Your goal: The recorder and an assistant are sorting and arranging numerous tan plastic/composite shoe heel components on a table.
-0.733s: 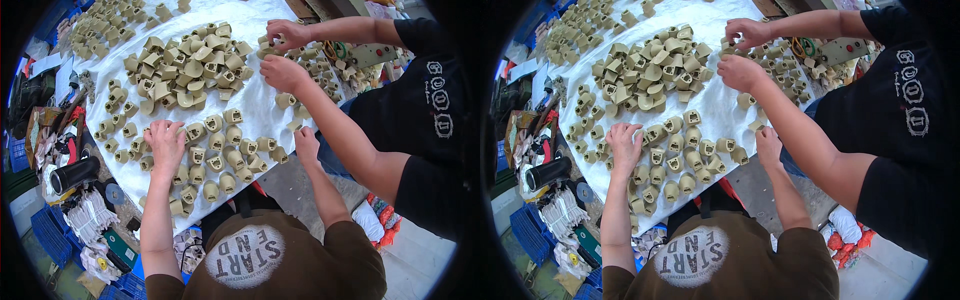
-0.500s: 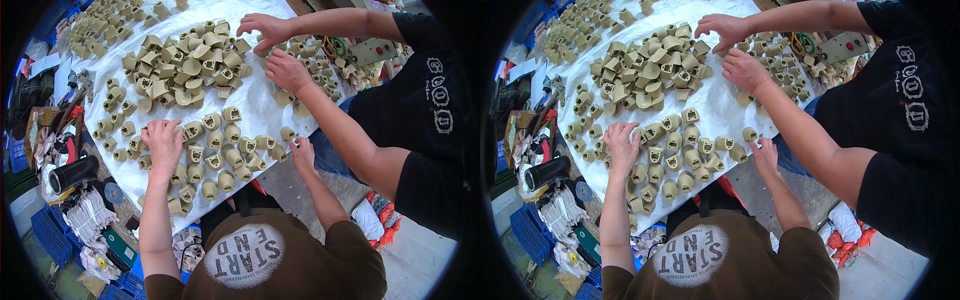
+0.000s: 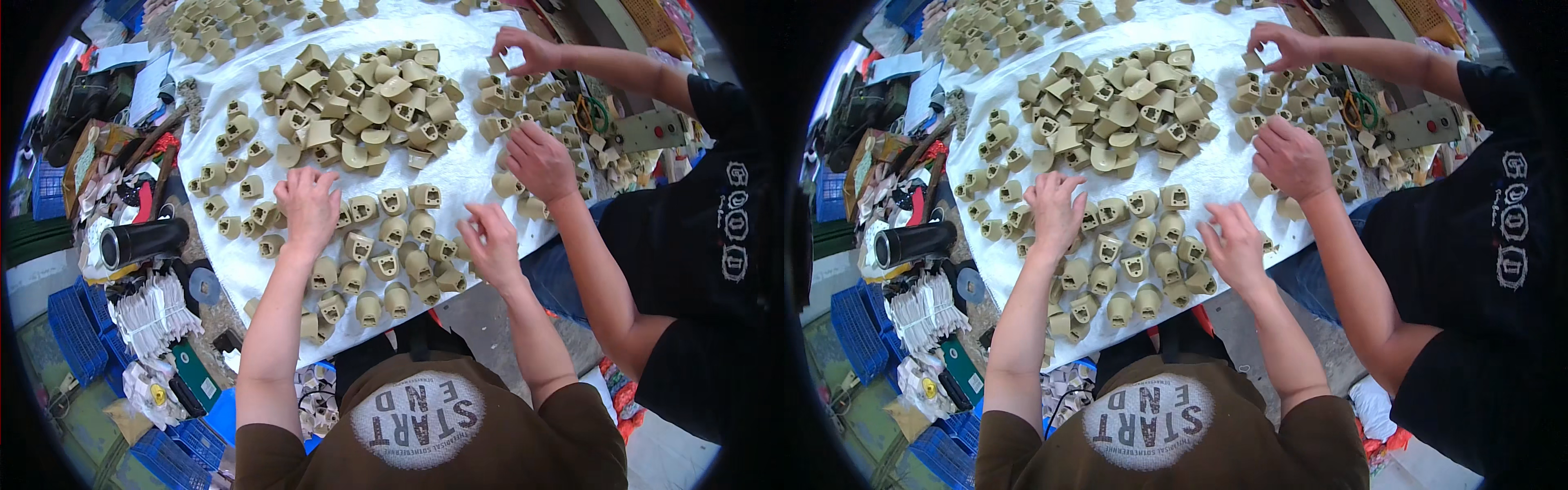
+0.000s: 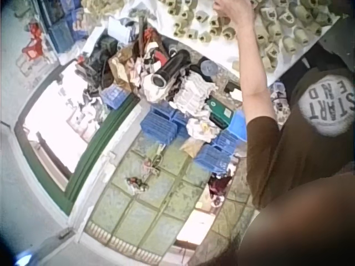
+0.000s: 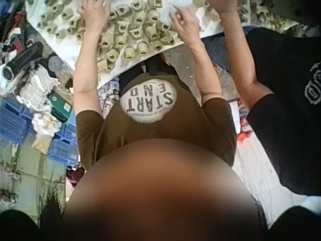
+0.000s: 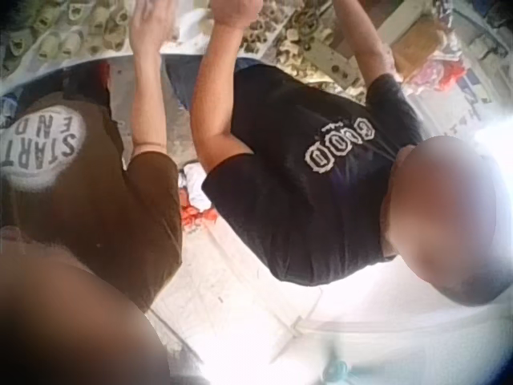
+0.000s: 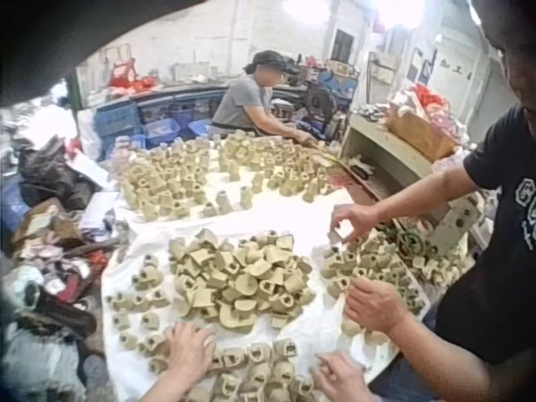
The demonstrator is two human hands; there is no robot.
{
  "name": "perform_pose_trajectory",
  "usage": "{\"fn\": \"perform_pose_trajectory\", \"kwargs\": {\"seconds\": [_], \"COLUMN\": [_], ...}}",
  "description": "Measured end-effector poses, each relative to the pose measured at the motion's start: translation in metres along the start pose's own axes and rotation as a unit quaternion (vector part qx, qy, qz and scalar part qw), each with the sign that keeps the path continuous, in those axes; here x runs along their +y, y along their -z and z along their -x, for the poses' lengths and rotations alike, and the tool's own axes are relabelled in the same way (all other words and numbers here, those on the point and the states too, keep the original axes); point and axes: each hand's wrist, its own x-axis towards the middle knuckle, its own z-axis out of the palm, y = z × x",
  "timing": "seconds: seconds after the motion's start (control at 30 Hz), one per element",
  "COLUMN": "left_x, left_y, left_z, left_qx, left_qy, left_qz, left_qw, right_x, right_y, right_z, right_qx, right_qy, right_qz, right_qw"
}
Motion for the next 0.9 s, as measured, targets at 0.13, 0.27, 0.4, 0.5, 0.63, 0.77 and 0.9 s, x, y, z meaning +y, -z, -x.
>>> {"fn": "perform_pose_trajectory", "kwargs": {"seconds": [0.13,0.27,0.4,0.5,0.63,0.77,0.9], "left_x": [0.005,0.003,0.003,0.003,0.003,-0.003,0.006], "left_y": [-0.007,-0.018,-0.023,-0.026,-0.030,-0.031,-0.028], "left_z": [-0.013,-0.026,-0.035,-0.037,-0.034,-0.027,-0.038], "left_qx": [0.013,0.007,0.004,-0.018,-0.013,-0.045,0.001], "left_qy": [-0.031,-0.079,-0.114,-0.126,-0.112,-0.111,-0.099], "left_qz": [-0.018,-0.060,-0.102,-0.123,-0.107,-0.101,-0.107], "left_qw": [0.999,0.995,0.988,0.984,0.988,0.988,0.989], "right_x": [-0.006,-0.009,-0.011,-0.014,-0.008,-0.009,-0.005], "right_y": [-0.048,-0.084,-0.101,-0.112,-0.123,-0.114,-0.110], "right_z": [-0.062,-0.110,-0.144,-0.160,-0.166,-0.159,-0.148], "right_qx": [-0.012,-0.046,-0.097,-0.164,-0.154,-0.190,-0.176], "right_qy": [0.010,-0.014,-0.123,-0.195,-0.210,-0.198,-0.192], "right_qz": [0.019,0.045,0.052,0.080,0.057,0.016,-0.044], "right_qw": [1.000,0.998,0.986,0.964,0.964,0.961,0.964]}}
